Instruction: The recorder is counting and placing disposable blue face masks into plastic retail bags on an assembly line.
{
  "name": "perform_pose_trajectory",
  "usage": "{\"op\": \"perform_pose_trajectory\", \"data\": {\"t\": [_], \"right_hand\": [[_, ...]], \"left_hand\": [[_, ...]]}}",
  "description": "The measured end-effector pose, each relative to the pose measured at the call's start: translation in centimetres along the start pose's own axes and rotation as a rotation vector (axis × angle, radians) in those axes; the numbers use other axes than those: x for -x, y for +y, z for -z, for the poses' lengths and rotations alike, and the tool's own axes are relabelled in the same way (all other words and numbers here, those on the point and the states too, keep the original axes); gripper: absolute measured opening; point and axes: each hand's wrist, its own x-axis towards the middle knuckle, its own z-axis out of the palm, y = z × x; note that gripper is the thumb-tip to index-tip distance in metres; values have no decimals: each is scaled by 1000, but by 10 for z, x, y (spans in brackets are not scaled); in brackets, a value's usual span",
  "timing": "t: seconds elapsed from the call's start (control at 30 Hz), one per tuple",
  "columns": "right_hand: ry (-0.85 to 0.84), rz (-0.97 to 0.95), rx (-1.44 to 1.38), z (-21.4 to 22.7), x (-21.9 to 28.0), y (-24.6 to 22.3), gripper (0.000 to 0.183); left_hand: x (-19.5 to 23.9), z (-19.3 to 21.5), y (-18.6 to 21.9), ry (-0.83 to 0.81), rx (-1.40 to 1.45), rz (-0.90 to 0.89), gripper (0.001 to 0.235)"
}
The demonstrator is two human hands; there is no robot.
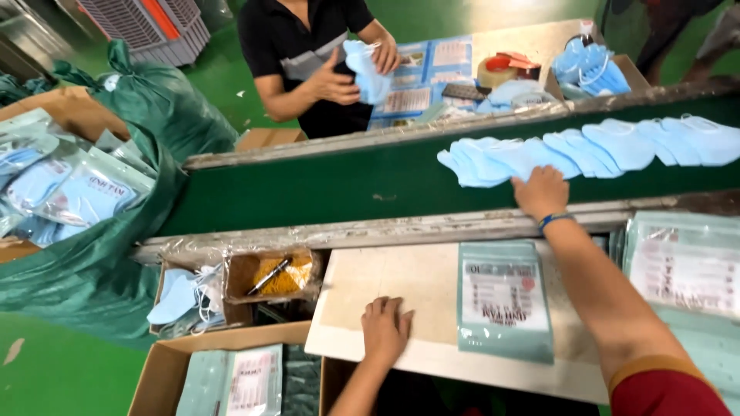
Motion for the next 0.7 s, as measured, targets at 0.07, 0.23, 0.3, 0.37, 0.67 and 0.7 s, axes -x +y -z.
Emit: {"op": "perform_pose_trajectory", "data": {"t": [0.07, 0.23, 0.3, 0.37, 0.67, 0.7], "right_hand": [[-49, 29, -10, 20, 7, -33, 57], [-15, 182, -381, 40, 34, -69, 67], [181, -3, -324, 21, 32, -58, 76], [138, -61, -192, 8, 26, -61, 79], [-204, -59, -593, 35, 15, -56, 57], [-170, -99, -742, 21, 19, -46, 52]], "left_hand": [[-43, 26, 32, -37, 72, -75, 38], [-183, 33, 71, 49, -37, -333, 68], [-245, 17, 77, -189, -271, -115, 98], [-292, -21, 69, -238, -248, -67, 103], [-358, -154, 130, -80, 454, 150, 90], [-351, -175, 119, 35, 578, 88, 85]]}}
